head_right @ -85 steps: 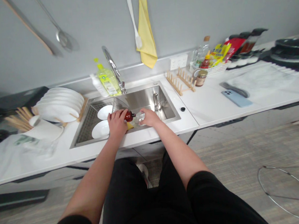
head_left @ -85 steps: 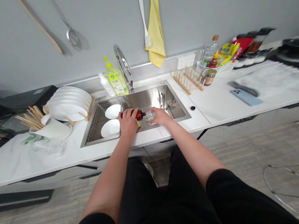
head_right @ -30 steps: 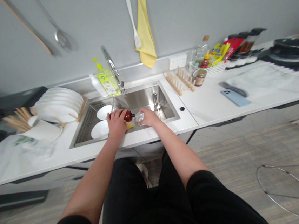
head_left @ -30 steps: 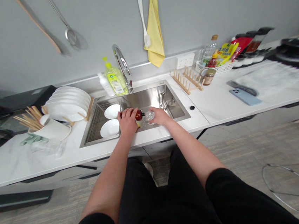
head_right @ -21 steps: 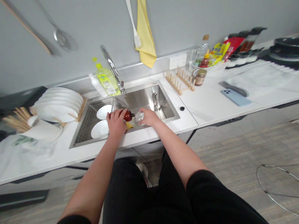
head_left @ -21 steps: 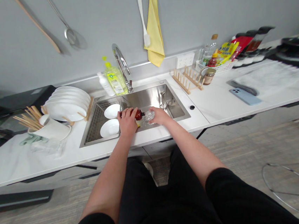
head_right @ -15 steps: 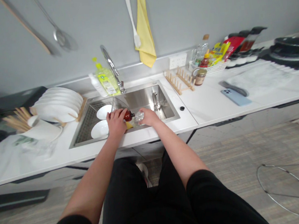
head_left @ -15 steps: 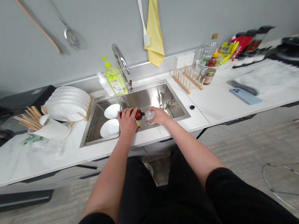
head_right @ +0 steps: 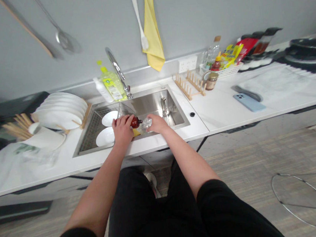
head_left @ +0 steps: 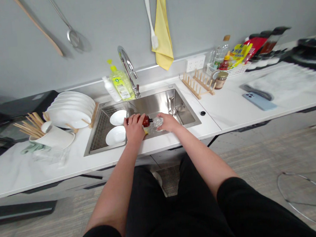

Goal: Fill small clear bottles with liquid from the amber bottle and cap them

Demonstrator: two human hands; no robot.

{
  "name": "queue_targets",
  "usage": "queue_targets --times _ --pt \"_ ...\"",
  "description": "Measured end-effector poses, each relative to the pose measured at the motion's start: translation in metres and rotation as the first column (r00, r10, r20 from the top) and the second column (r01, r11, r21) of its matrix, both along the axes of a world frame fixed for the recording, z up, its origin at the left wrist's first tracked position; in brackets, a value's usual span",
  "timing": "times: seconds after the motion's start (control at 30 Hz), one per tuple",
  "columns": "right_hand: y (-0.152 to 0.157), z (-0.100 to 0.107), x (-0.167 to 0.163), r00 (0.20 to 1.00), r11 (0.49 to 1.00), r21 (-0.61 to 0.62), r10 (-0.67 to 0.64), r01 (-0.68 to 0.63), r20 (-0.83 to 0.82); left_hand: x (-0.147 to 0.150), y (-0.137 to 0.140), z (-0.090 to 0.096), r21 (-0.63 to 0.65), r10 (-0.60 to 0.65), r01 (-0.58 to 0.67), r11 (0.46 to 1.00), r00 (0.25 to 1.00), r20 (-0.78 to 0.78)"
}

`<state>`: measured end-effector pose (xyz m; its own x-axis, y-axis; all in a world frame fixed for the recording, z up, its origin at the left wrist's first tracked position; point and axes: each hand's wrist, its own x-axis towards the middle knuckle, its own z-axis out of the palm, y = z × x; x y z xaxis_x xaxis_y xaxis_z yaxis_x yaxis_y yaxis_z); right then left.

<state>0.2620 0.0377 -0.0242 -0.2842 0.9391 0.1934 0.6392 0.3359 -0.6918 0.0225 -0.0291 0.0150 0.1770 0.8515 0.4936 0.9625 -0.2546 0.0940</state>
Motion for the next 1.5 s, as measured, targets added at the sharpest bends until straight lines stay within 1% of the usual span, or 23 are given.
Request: queue_targets --times 0.37,0.67,0.8,0.93,1.1,1.2,1.27,1.33,1.4,1.5 --pt "-0.001 0.001 0.0 1.0 1.0 -0.003 -0.003 0.003 -0.008 0.001 -0.001 0.001 -0.031 0.011 -0.01 0.999 1.0 0.013" --pt "-0.001 0.001 0.001 0.998 1.0 -0.002 -0.005 0.005 -0.062 -0.001 0.002 -0.002 -0.038 0.025 -0.024 0.999 0.999 0.034" --pt "-0.002 0.002 0.001 0.993 1.0 -0.003 0.007 -0.008 -0.118 -0.002 0.004 -0.004 -0.039 0.019 -0.017 0.999 0.999 0.036" --pt "-0.003 0.003 0.002 0.985 1.0 0.006 0.01 -0.009 -0.171 -0.003 0.007 -0.009 -0.056 0.014 -0.008 0.998 0.994 0.105" --pt "-0.005 0.006 0.003 0.975 1.0 -0.001 -0.002 0.002 -0.224 -0.004 0.009 -0.014 -0.074 0.049 -0.033 0.997 0.974 0.222" --pt "-0.007 0.009 0.002 0.958 1.0 -0.006 0.013 -0.015 -0.287 -0.006 0.004 -0.01 -0.039 0.077 -0.068 0.997 0.925 0.373" --pt "-0.008 0.01 0.002 0.945 1.0 -0.01 0.014 -0.019 -0.327 -0.009 -0.004 -0.006 -0.01 0.087 -0.095 0.995 0.86 0.503" --pt "-0.008 0.009 0.001 0.933 1.0 -0.023 0.005 -0.015 -0.36 -0.013 -0.016 -0.002 0.005 0.09 -0.118 0.993 0.785 0.613" --pt "-0.007 0.008 0.001 0.919 0.999 -0.037 -0.004 -0.011 -0.394 -0.018 -0.031 -0.002 0.015 0.077 -0.121 0.993 0.721 0.689" --pt "-0.008 0.007 0.0 0.888 0.999 -0.048 -0.017 -0.006 -0.459 -0.028 -0.055 -0.006 0.027 0.027 -0.075 0.997 0.635 0.772"
